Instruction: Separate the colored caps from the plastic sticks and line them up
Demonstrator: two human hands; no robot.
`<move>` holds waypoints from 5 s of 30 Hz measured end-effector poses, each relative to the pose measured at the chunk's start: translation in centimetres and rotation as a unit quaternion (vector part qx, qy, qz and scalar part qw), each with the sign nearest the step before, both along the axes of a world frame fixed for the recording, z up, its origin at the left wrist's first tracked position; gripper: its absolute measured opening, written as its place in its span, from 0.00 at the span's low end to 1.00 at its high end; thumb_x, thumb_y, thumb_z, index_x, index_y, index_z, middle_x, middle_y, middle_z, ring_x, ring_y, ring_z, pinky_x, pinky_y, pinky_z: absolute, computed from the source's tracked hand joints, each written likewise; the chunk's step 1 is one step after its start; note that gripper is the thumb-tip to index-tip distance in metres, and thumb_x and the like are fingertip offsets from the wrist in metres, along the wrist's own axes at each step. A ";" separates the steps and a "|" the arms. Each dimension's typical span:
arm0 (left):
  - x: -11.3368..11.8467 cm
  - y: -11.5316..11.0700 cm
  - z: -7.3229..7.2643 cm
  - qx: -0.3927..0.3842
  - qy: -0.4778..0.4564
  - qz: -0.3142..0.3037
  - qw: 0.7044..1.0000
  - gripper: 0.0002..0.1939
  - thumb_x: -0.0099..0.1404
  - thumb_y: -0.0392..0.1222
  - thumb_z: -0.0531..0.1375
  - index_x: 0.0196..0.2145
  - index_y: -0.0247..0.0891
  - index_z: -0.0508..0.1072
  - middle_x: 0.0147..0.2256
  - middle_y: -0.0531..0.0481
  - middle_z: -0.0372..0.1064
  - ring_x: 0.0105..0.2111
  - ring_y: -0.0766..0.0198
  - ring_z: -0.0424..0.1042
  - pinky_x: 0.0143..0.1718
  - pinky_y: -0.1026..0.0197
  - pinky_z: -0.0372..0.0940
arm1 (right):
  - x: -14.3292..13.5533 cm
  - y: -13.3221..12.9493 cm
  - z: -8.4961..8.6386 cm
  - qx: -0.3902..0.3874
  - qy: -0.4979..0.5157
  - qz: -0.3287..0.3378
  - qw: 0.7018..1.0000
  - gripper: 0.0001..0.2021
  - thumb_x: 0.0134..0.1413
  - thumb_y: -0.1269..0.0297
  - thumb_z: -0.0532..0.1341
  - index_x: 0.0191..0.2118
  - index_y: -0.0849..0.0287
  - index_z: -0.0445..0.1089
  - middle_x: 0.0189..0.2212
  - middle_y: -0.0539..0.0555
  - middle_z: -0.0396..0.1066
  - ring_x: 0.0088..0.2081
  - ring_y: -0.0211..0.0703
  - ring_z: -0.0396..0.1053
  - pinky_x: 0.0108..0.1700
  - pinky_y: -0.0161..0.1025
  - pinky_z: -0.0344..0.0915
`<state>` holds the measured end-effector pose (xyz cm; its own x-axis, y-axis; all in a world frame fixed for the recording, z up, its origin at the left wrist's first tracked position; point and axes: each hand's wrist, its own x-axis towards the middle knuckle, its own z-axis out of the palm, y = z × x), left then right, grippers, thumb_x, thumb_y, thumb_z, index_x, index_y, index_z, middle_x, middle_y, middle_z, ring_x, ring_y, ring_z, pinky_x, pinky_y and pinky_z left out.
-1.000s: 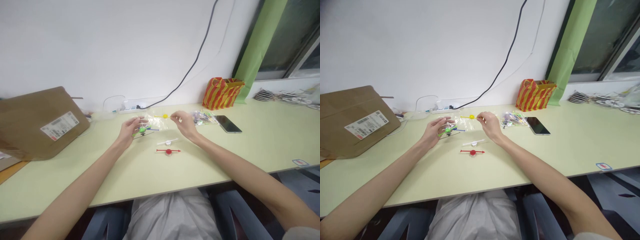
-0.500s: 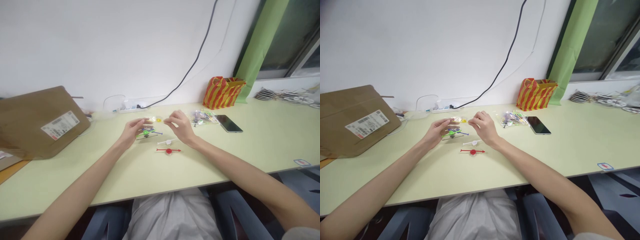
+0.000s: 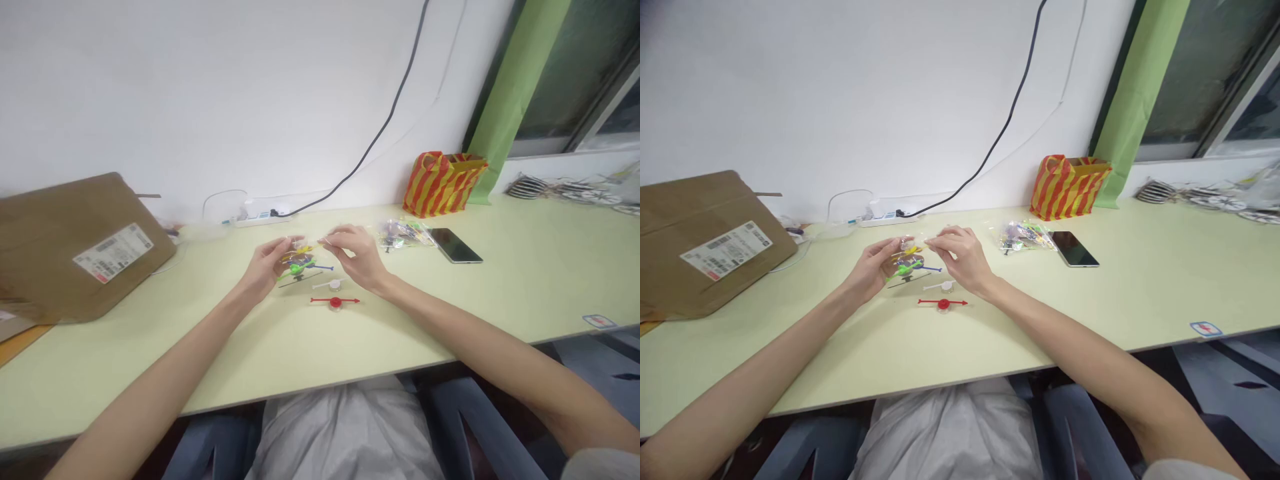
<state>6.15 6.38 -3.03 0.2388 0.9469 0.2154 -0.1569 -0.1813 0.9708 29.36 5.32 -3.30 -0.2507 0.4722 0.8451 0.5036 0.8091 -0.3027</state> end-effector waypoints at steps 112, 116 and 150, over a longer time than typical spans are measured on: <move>-3.5 3.7 -2.2 0.012 0.059 0.179 0.982 0.17 0.64 0.56 0.62 0.38 0.42 0.64 0.36 0.47 0.79 0.35 0.56 0.81 0.29 0.64 0.65 | 4.2 5.5 -2.6 -0.286 -0.169 -0.120 0.936 0.06 0.60 0.63 0.65 0.41 0.58 0.72 0.37 0.56 0.78 0.36 0.44 0.71 0.36 0.36 0.58; -3.3 3.4 -2.1 0.009 0.060 0.163 0.985 0.16 0.65 0.56 0.62 0.38 0.42 0.64 0.37 0.47 0.79 0.36 0.55 0.81 0.29 0.64 0.65 | 3.7 5.1 -2.6 -0.272 -0.149 -0.084 0.947 0.07 0.61 0.61 0.65 0.39 0.59 0.72 0.34 0.55 0.77 0.34 0.43 0.71 0.35 0.35 0.58; -2.9 2.6 -2.0 0.047 0.242 -0.129 0.961 0.38 0.55 0.50 0.74 0.61 0.43 0.70 0.54 0.37 0.75 0.50 0.50 0.77 0.49 0.49 0.72 | 3.7 5.9 -3.3 -0.239 -0.075 -0.029 0.968 0.12 0.60 0.73 0.61 0.47 0.59 0.78 0.43 0.57 0.80 0.41 0.45 0.77 0.44 0.39 0.69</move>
